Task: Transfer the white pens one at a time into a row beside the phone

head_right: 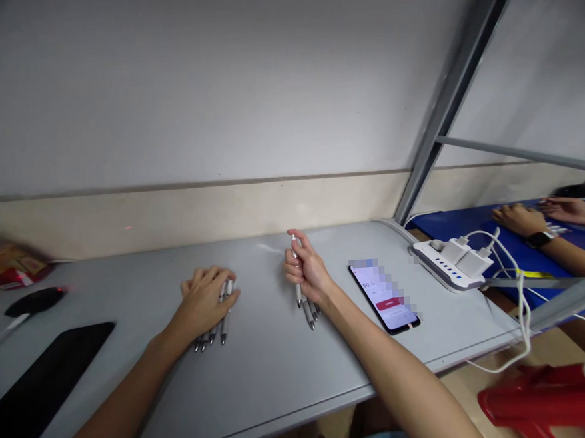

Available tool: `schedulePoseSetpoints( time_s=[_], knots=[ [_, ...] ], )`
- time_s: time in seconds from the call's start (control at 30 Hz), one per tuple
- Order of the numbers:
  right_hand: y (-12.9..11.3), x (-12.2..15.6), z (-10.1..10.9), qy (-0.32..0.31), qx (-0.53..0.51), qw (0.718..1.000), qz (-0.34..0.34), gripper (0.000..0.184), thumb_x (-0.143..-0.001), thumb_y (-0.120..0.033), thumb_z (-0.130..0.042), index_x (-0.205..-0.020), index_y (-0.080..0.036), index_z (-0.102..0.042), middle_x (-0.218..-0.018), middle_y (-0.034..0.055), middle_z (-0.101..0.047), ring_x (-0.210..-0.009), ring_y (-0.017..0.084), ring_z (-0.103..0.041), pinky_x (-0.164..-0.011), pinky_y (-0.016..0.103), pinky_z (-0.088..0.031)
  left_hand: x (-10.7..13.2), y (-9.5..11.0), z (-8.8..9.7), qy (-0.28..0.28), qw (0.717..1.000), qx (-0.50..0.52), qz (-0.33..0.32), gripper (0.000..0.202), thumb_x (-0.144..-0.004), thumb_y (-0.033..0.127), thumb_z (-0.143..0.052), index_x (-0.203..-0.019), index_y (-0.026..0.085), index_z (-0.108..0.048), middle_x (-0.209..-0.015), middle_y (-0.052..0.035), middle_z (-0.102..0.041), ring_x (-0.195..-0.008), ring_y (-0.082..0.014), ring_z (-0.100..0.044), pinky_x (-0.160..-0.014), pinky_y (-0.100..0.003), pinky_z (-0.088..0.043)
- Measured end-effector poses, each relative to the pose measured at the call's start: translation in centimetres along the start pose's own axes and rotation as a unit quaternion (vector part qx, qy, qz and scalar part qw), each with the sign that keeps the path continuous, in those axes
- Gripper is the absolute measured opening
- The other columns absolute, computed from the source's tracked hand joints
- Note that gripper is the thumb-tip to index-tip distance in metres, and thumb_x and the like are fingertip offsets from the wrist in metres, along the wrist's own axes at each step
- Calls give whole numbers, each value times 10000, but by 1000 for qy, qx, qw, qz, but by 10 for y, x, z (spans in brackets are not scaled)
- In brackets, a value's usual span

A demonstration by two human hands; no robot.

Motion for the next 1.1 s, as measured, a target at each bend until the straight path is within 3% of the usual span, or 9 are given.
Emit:
schedulePoseSetpoints(
  time_s=[0.33, 0.5, 0.6, 0.7, 0.77, 0.87, 1.03, 1.1],
  knots=[
    [1, -1, 1, 4, -10, 1000, -2, 218, -863, -386, -577, -1023, -280, -474, -577, -88, -281, -417, 51, -146, -361, 152, -112, 1, 0, 1, 1, 1000, -11, -4, 201, -827, 353, -515, -985, 237, -556, -1014, -78, -603, -1014, -292, -441, -814, -430, -310],
    [1, 0, -2, -20, 44, 998, -42, 324, -878, -426, -520, -1175, -305, -476, -650, -48, -468, -473, 73, -378, -419, 166, -317, 2, 2, 2, -8, 1000, -17, -9, 191, -833, 341, -502, -982, 234, -557, -1012, -83, -607, -1011, -293, -445, -802, -422, -308],
    [1, 2, -1, -11, 103, 993, -51, 326, -830, -399, -592, -1119, -263, -529, -749, -13, -540, -605, 106, -513, -565, 238, -463, 2, 4, 3, -11, 1000, -22, -10, 189, -839, 329, -489, -983, 230, -562, -1012, -79, -606, -1016, -288, -442, -798, -419, -303],
    [0, 2, 1, 1, 212, 977, -31, 273, -774, -341, -654, -1005, -223, -571, -752, -10, -550, -668, 127, -547, -636, 267, -470, 2, 5, 3, -10, 999, -28, -13, 193, -848, 323, -474, -988, 227, -566, -1018, -74, -599, -1021, -280, -437, -797, -419, -296],
    [-2, 2, 4, 19, 328, 945, 4, 211, -753, -320, -663, -904, -191, -591, -720, -11, -548, -647, 124, -526, -616, 255, -435, 2, 6, 4, -10, 999, -31, -12, 189, -850, 321, -469, -978, 225, -570, -1014, -71, -597, -1020, -278, -435, -791, -417, -294],
    [-5, 2, 10, 53, 499, 864, 35, 177, -733, -313, -660, -822, -166, -618, -759, 11, -581, -667, 132, -509, -627, 263, -402, 2, 6, 5, -14, 999, -34, -11, 179, -850, 323, -470, -958, 227, -575, -999, -67, -594, -1009, -278, -434, -780, -413, -292],
    [-3, 1, 18, 87, 690, 718, 27, 199, -653, -344, -735, -757, -183, -683, -950, 66, -612, -960, 236, -490, -831, 362, -343, 1, 7, 6, -22, 999, -42, -12, 180, -854, 324, -457, -942, 229, -582, -982, -65, -587, -986, -277, -438, -762, -408, -289],
    [-2, 0, 20, 92, 728, 680, 13, 202, -634, -359, -760, -741, -200, -696, -1000, 72, -595, -1028, 271, -445, -861, 400, -305, 1, 7, 7, -22, 999, -42, -14, 182, -855, 322, -453, -943, 230, -584, -984, -64, -585, -988, -277, -439, -763, -407, -289]
  ],
)
Point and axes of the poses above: each hand's wrist, its own x-axis away from the middle knuckle, its own z-axis out of the back of the hand, y = z × x, the point moved 3 cm from there along -x, towards the middle knuckle
